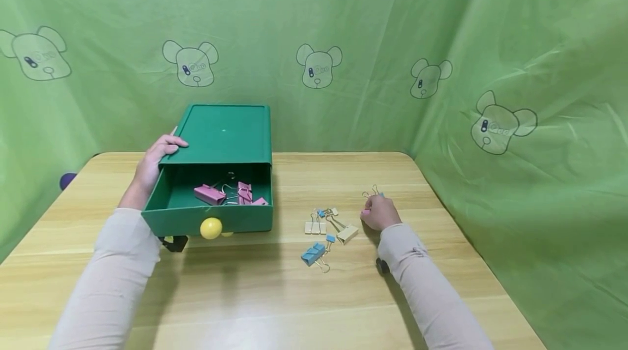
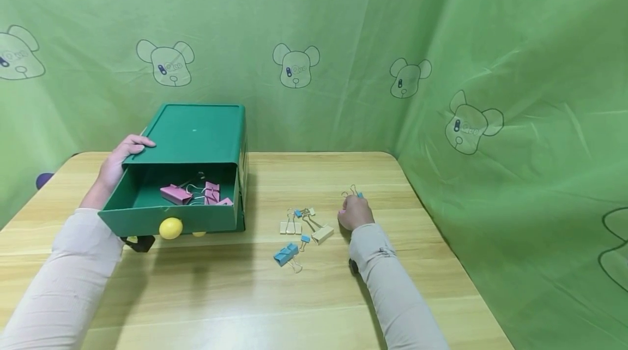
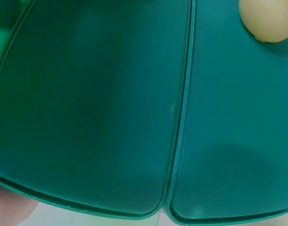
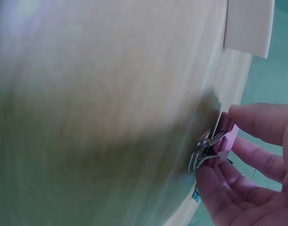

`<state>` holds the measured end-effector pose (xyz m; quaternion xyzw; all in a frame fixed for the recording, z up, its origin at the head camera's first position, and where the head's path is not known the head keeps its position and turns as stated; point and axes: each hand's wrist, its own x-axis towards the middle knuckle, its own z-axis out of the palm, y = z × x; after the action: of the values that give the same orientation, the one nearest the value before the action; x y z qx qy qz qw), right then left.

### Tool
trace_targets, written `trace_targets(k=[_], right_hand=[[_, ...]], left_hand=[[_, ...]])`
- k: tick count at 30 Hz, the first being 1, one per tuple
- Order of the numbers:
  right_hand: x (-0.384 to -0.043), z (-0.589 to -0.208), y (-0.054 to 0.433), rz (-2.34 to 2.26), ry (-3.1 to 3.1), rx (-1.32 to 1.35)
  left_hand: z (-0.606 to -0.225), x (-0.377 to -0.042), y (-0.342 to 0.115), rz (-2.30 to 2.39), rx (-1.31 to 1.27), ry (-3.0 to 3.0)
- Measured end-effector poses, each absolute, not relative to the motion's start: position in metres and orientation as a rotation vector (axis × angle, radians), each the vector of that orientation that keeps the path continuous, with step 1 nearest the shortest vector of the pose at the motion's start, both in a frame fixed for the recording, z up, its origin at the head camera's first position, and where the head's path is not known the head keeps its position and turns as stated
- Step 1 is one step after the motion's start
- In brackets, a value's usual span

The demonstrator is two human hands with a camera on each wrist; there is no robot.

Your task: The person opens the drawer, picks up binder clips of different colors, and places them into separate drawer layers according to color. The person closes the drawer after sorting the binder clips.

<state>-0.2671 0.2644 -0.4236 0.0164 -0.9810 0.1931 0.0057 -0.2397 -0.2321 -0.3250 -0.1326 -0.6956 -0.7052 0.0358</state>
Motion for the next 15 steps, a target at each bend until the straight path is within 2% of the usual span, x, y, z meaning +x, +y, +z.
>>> trace_targets(k=[15], right_hand=[[-0.262,-0.407,0.255,0.780,-3.029,0.038]], left_hand=[[-0.325,-0.240,-0.233,-2.186,-0.386,-2.125]])
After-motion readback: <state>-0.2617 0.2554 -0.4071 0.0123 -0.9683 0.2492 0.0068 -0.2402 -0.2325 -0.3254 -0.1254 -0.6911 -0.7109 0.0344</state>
